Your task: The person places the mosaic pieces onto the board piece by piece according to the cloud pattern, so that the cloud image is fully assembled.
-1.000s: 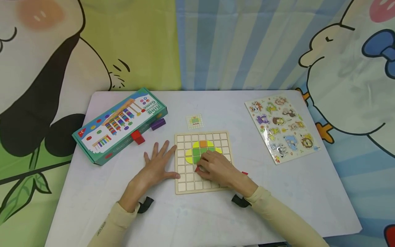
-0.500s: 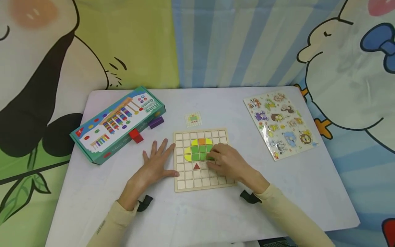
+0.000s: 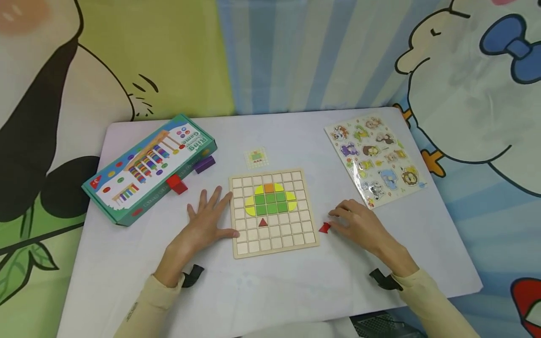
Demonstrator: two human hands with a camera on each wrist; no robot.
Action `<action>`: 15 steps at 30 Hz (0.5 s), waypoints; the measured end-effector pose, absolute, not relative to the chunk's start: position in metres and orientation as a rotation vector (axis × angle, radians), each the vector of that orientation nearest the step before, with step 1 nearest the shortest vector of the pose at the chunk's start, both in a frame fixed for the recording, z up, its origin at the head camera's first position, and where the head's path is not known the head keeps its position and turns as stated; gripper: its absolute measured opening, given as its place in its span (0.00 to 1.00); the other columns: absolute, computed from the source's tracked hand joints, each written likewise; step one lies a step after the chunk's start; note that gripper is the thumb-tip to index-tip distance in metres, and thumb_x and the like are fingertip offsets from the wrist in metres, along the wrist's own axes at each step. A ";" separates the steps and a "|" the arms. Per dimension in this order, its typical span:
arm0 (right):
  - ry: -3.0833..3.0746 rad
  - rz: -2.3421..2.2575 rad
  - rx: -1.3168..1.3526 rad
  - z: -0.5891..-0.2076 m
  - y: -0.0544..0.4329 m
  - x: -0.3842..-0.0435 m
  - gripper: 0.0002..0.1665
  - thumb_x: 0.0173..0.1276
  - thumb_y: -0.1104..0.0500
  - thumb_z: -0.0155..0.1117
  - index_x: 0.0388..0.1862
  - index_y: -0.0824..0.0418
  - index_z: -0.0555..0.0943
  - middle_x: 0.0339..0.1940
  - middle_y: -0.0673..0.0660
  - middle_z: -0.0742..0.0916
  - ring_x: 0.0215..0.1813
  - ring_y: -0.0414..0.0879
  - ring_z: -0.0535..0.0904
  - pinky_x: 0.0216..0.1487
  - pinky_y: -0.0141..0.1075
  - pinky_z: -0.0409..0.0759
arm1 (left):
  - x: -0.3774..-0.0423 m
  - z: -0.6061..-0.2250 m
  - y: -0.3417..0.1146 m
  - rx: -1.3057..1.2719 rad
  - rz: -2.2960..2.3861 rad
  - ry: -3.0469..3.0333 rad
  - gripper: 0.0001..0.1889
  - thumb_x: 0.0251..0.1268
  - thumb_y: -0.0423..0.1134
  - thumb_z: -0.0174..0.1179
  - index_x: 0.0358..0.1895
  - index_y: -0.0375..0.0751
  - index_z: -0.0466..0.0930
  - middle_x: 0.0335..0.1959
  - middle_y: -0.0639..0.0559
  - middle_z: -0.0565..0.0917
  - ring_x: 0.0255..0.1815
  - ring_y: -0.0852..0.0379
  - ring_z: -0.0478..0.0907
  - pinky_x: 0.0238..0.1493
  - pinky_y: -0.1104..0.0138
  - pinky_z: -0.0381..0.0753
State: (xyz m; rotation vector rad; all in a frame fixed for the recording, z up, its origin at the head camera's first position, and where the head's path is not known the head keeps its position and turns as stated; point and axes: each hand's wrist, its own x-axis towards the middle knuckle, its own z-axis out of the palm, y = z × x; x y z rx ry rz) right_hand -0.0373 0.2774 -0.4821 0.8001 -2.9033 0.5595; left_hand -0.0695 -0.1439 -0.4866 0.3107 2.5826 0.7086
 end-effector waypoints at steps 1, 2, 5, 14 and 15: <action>-2.923 0.567 0.803 -0.484 0.278 -0.035 0.16 0.52 0.59 0.83 0.41 0.58 0.90 0.39 0.51 0.86 0.41 0.43 0.81 0.40 0.38 0.83 | -0.070 -0.487 -0.144 0.312 0.709 2.582 0.61 0.46 0.56 0.79 0.83 0.50 0.50 0.85 0.38 0.39 0.81 0.25 0.26 0.65 0.19 0.27; -2.940 0.569 0.807 -0.486 0.278 -0.033 0.16 0.53 0.59 0.83 0.42 0.58 0.90 0.39 0.50 0.85 0.41 0.43 0.80 0.40 0.37 0.83 | -0.070 -0.487 -0.144 0.314 0.707 2.582 0.61 0.46 0.56 0.79 0.83 0.50 0.50 0.85 0.38 0.39 0.81 0.25 0.26 0.65 0.19 0.27; -2.960 0.572 0.815 -0.490 0.276 -0.029 0.16 0.54 0.59 0.82 0.43 0.58 0.90 0.40 0.50 0.85 0.41 0.42 0.80 0.41 0.37 0.82 | -0.071 -0.487 -0.143 0.319 0.697 2.582 0.61 0.47 0.56 0.79 0.83 0.49 0.50 0.85 0.37 0.39 0.81 0.25 0.26 0.65 0.19 0.28; -2.918 0.572 0.849 -0.495 0.270 -0.033 0.14 0.57 0.60 0.80 0.43 0.58 0.89 0.39 0.50 0.85 0.41 0.42 0.79 0.41 0.37 0.81 | -0.071 -0.488 -0.143 0.313 0.688 2.575 0.61 0.47 0.57 0.79 0.83 0.49 0.50 0.85 0.37 0.39 0.81 0.25 0.25 0.64 0.19 0.28; -2.913 0.571 0.848 -0.496 0.270 -0.034 0.14 0.57 0.59 0.80 0.43 0.58 0.89 0.39 0.50 0.85 0.41 0.43 0.79 0.41 0.37 0.81 | -0.071 -0.488 -0.143 0.314 0.686 2.574 0.61 0.47 0.57 0.78 0.83 0.49 0.50 0.85 0.37 0.39 0.81 0.25 0.25 0.64 0.19 0.28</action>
